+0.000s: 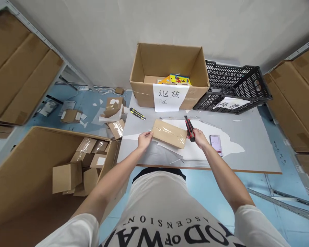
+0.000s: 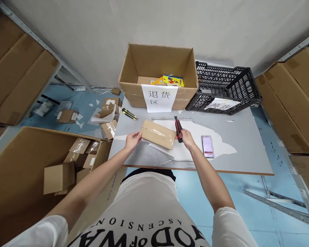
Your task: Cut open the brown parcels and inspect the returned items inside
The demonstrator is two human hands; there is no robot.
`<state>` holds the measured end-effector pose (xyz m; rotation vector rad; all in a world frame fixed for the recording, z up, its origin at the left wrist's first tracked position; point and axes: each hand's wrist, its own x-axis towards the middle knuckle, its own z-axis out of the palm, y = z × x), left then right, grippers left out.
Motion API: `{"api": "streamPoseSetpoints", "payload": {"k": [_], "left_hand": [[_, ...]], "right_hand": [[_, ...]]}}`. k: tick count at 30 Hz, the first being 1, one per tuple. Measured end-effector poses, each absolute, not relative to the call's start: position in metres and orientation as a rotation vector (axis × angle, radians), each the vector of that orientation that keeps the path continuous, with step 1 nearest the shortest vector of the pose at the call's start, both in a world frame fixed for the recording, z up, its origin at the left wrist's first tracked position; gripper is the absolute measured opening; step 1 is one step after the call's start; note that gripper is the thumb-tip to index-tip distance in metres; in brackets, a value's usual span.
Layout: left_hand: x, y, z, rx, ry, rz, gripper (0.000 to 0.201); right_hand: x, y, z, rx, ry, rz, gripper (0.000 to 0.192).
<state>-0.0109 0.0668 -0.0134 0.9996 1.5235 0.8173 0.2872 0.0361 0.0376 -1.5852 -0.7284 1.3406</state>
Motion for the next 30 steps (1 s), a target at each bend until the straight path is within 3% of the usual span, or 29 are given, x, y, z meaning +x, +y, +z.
{"api": "streamPoseSetpoints", "payload": {"k": [11, 23, 26, 30], "left_hand": [[-0.009, 0.022, -0.025, 0.698, 1.478, 0.897, 0.042], [-0.025, 0.034, -0.023, 1.149, 1.658, 0.67, 0.05], [-0.027, 0.042, -0.008, 1.444, 1.735, 0.53, 0.062], [-0.008, 0.057, 0.018, 1.995, 1.608, 0.338, 0.096]], "right_hand": [[0.29, 0.053, 0.014, -1.611, -0.845, 1.363, 0.021], [0.288, 0.034, 0.015, -1.533, -0.686, 1.33, 0.021], [0.301, 0.01, 0.018, -1.545, -0.667, 1.3, 0.025], [0.315, -0.038, 0.011, -1.665, -0.713, 1.294, 0.031]]}}
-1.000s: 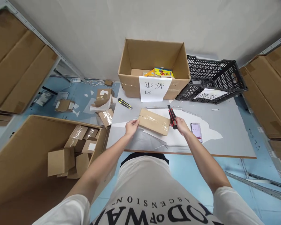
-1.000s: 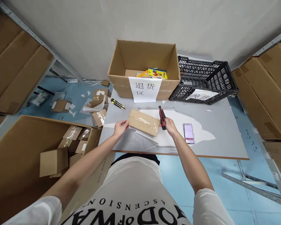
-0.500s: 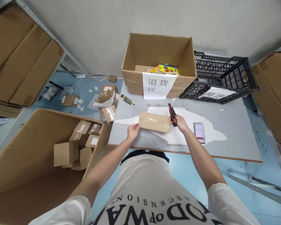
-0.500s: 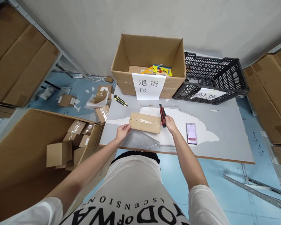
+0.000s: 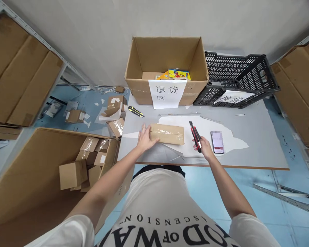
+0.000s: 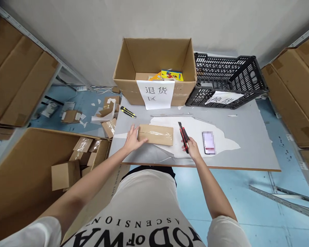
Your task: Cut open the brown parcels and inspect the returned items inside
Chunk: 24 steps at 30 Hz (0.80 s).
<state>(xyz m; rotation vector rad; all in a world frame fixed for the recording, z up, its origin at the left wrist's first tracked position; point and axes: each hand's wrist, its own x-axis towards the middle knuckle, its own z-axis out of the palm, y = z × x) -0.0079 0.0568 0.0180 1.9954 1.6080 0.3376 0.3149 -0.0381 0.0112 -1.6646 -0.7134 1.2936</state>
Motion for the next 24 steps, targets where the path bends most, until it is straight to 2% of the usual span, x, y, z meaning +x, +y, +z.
{"api": "streamPoseSetpoints", "payload": {"k": [3, 6, 13, 24], "left_hand": [[0.02, 0.068, 0.03, 2.349, 1.336, 0.123, 0.121], [0.043, 0.077, 0.033, 2.522, 1.189, -0.03, 0.131], [0.05, 0.081, 0.025, 2.556, 1.162, -0.128, 0.124], [0.046, 0.079, 0.013, 2.518, 1.168, 0.002, 0.118]], "right_hand": [[0.313, -0.068, 0.001, -1.654, -0.723, 1.342, 0.05], [0.305, -0.083, -0.006, -1.555, -0.717, 1.401, 0.071], [0.301, -0.084, -0.01, -1.498, -0.739, 1.428, 0.076], [0.315, -0.068, 0.0, -1.604, -0.793, 1.49, 0.081]]}}
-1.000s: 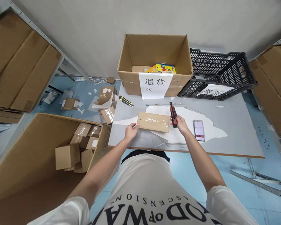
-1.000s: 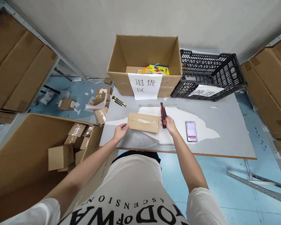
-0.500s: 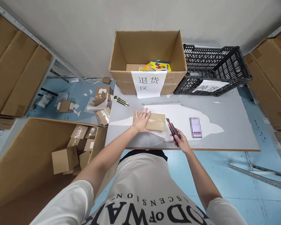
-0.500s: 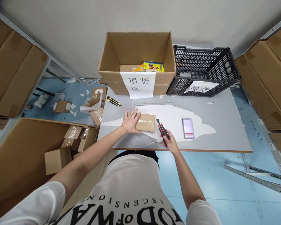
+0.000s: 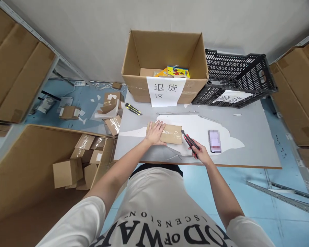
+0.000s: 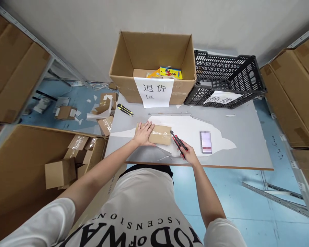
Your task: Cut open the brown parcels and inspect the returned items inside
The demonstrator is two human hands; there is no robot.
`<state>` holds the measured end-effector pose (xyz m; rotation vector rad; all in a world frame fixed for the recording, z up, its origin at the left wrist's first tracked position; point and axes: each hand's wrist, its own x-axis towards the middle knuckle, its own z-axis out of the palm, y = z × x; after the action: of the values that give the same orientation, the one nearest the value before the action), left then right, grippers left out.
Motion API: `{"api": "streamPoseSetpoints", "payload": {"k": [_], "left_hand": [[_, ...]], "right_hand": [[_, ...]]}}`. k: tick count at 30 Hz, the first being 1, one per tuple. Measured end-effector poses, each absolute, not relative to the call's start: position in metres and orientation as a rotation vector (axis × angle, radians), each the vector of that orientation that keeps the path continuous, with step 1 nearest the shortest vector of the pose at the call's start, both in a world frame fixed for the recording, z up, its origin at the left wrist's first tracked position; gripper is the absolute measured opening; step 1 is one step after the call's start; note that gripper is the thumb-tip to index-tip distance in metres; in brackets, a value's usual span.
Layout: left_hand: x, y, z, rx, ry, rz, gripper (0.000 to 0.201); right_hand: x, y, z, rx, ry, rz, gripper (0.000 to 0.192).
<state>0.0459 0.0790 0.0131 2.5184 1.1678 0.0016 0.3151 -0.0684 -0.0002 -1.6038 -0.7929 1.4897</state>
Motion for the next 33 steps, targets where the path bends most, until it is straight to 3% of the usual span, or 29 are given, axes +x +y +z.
{"api": "streamPoseSetpoints", "payload": {"k": [8, 16, 23, 33], "left_hand": [[0.043, 0.078, 0.01, 2.524, 1.147, 0.076, 0.114], [0.043, 0.081, 0.007, 2.55, 1.167, 0.065, 0.115], [0.041, 0.081, 0.006, 2.62, 1.163, 0.029, 0.114], [0.039, 0.081, 0.005, 2.679, 1.113, 0.021, 0.12]], "right_hand": [[0.34, -0.061, 0.016, -1.699, -0.959, 1.597, 0.071], [0.333, -0.086, 0.012, -1.649, -0.967, 1.756, 0.073], [0.31, -0.115, -0.003, -1.582, -0.884, 1.673, 0.074], [0.337, -0.121, 0.012, -1.653, -0.864, 1.648, 0.074]]}}
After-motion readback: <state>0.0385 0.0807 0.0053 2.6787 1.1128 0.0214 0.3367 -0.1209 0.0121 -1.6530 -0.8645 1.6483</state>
